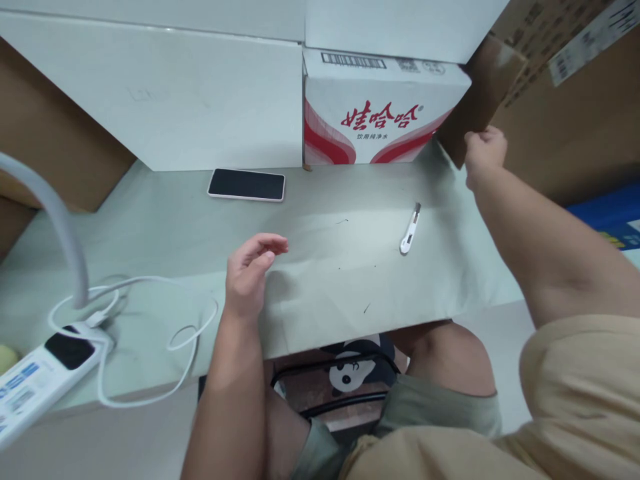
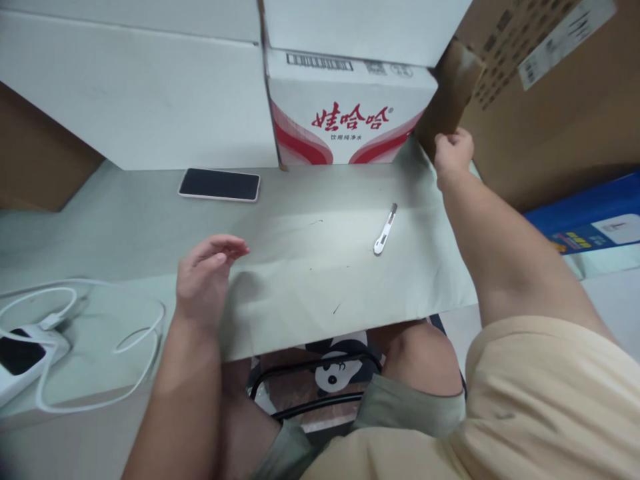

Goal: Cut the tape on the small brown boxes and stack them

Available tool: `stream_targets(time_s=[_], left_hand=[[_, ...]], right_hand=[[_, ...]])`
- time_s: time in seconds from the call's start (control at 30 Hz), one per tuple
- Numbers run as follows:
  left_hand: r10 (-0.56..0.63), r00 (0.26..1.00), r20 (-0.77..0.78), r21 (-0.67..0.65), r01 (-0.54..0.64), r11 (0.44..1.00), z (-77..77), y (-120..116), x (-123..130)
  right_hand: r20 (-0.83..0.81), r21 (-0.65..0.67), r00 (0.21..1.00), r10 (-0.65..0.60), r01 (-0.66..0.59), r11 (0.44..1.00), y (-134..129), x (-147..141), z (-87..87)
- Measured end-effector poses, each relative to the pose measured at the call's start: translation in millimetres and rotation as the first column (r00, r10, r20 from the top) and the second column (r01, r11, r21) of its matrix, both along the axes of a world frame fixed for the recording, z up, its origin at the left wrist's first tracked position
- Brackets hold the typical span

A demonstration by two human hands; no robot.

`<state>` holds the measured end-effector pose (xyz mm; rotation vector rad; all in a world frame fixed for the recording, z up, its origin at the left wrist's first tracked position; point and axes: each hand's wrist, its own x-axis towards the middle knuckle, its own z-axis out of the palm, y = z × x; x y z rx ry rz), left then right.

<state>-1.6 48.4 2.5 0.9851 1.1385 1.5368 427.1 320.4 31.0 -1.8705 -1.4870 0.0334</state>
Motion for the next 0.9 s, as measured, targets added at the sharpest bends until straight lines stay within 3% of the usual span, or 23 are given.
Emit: stream_targets(time_s=[0.17, 0.37, 0.5, 0.6, 0.67, 0.73, 0.83, 0.9], left_hand=[[-0.006, 1.0, -0.01, -0.005, 0.006, 1.0, -2.2, 0.2, -0.2], [-0.009, 1.0, 0.028, 0.016, 0.009, 1.0, -3.5, 0.0, -2.1], [0.018, 0.999, 0.031, 0.027, -0.019, 0.999, -0.6, -5.6, -5.9], [0.071, 0.997, 0.01, 0.044, -0.072, 0.996, 2.0, -14.0, -11.5], [0.118, 0.992, 0.05, 0.046, -0.12, 0.992, 4.0, -20.5, -16.9], [0.179, 0.98, 0.086, 0.049, -0.183, 0.982, 6.4, -26.8, -23.9], [0.245, 0.96, 0.135, 0.063, -0.255, 0.965, 10.3, -35.6, -36.8], [0.273, 0.947, 0.169, 0.062, -0.286, 0.956, 12.5, -40.7, -46.6]], right_hand=[[-0.118, -0.065, 0.986, -0.12, 0.112, 0.992, -19.1, -12.9, -7.8], [-0.067, -0.139, 0.987, -0.149, 0.138, 0.981, -49.3, -9.5, 0.3], [0.06, -0.145, 0.998, -0.02, 0.028, 0.989, -85.3, -28.6, 20.9], [0.136, -0.154, 0.971, 0.195, -0.174, 0.973, -108.7, -70.4, 36.2], [0.169, -0.165, 0.906, 0.388, -0.362, 0.917, -119.9, -112.3, 41.7], [0.186, -0.186, 0.8, 0.57, -0.541, 0.82, -129.3, -164.8, 43.0], [0.203, -0.204, 0.583, 0.787, -0.761, 0.616, -145.3, -260.2, 42.3], [0.221, -0.207, 0.395, 0.892, -0.875, 0.438, -159.2, -330.5, 44.8]])
